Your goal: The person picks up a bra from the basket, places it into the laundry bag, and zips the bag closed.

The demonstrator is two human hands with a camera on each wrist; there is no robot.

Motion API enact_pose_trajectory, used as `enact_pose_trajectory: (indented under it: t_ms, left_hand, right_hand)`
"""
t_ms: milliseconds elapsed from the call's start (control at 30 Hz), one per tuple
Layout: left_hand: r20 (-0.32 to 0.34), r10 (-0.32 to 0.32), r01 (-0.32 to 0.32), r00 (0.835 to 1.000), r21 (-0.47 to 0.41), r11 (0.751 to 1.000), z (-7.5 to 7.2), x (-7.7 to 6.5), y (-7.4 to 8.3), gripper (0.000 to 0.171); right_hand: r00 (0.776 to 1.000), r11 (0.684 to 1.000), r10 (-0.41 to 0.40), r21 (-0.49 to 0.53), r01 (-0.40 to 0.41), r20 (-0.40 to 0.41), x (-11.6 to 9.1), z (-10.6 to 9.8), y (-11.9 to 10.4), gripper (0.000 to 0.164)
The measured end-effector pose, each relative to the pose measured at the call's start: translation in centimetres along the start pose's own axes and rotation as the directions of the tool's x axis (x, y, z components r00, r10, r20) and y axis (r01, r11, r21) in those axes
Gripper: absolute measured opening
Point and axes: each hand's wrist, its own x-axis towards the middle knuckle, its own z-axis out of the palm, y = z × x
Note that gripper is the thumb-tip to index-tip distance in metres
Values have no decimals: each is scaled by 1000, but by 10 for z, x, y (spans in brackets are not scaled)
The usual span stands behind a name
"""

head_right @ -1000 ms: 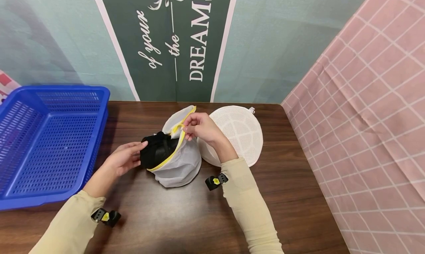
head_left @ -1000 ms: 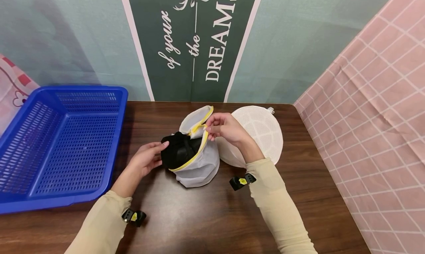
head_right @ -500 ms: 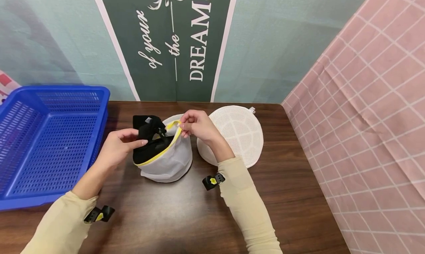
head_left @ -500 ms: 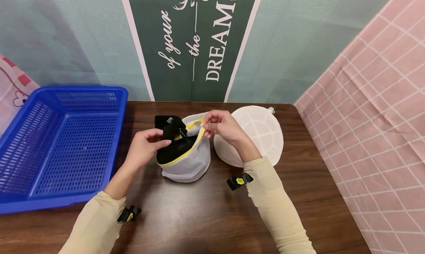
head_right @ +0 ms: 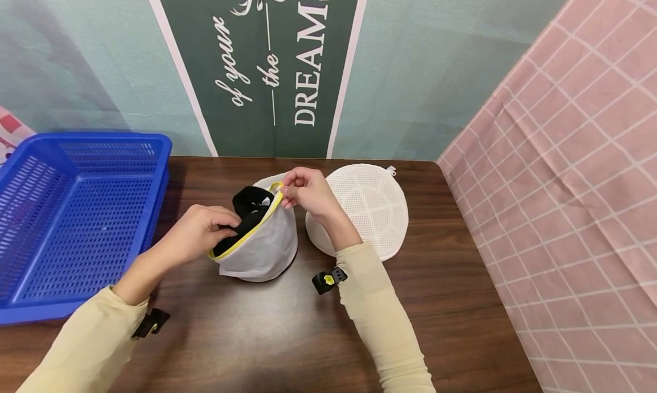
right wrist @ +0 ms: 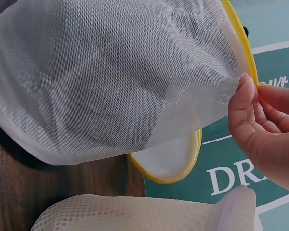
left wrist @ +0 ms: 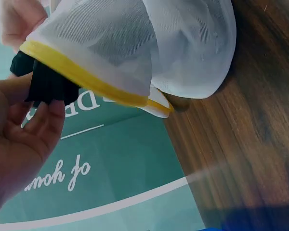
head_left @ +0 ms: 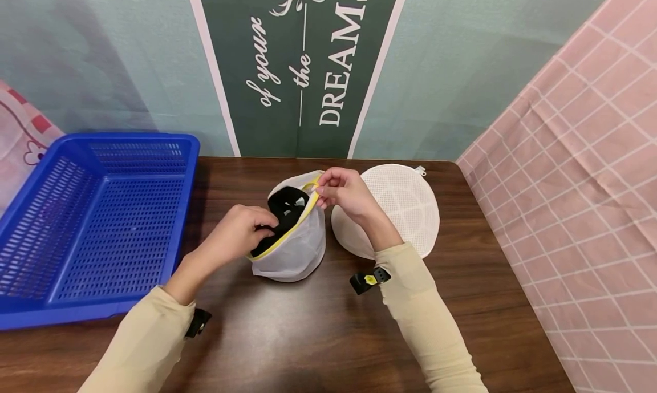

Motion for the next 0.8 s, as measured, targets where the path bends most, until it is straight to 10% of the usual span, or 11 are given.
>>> enact_pose_trajectory:
  t_ms: [300,500,633,800]
  left_hand:
    - [187,116,-124,975,33,992,9,14,2,23]
    - [129,14,8,991,-165,986,11,11,0,6]
    - [103,-130,159,986,-370,915,9,6,-1,11]
    - [162,-297,337,941,-519,786,11,4,0,18]
  right_hand:
    - [1000,1000,-16,10,16,-4,-1,-4,-4,6]
    - [1000,1000,0,8,0,-18,-3,-8,-4,7]
    - [1000,1000,-7,12,7,-21,-3,-10,-4,6]
    - [1000,1000,-8,17,8,-10,-3,-9,-3,6]
